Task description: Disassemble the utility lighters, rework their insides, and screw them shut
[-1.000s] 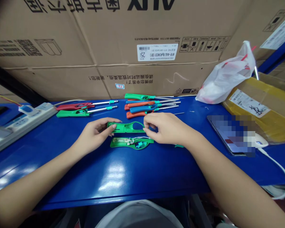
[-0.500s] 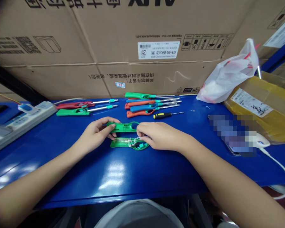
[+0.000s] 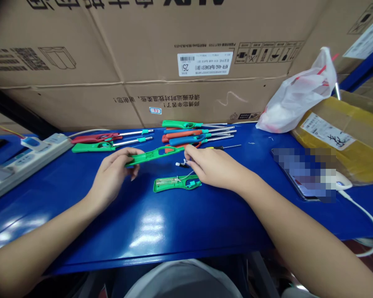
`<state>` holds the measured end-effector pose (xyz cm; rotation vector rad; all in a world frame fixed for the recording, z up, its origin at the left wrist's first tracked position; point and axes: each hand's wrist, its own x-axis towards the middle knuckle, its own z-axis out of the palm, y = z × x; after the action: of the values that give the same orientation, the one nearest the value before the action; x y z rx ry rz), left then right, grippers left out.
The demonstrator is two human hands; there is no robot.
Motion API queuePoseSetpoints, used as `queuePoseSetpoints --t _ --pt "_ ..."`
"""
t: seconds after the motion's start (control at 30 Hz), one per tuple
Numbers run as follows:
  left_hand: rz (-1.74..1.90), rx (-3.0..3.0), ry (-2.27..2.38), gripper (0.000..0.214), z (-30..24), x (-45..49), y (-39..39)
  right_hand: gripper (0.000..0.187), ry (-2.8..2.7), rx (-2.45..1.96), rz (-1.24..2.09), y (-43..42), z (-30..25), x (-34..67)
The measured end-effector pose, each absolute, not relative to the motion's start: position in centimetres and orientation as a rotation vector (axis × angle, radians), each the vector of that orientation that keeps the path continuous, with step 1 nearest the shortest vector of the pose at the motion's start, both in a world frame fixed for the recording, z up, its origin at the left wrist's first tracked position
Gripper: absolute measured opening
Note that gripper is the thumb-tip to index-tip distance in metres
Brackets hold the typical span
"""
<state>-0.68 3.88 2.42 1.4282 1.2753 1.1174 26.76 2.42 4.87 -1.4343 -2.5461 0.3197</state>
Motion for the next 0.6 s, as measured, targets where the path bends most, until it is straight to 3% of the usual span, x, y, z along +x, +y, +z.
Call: queuePoseSetpoints --t 0.13,0.37,0.6 --pt "1.162 1.469 1.3 0.02 2.9 -1.1 3.4 0.009 -2.514 -1.489 0.226 2.5 5.1 27.2" --pt "0.719 1.886 1.228 0.03 2.4 0.0 1.8 0.018 -2.559 -1.6 0.168 2.5 5.0 26.8" --pt "0.662 2.151 1.057 0.025 1.7 0.6 0.5 0.02 -2.428 -1.412 0.324 2.1 5.5 26.9"
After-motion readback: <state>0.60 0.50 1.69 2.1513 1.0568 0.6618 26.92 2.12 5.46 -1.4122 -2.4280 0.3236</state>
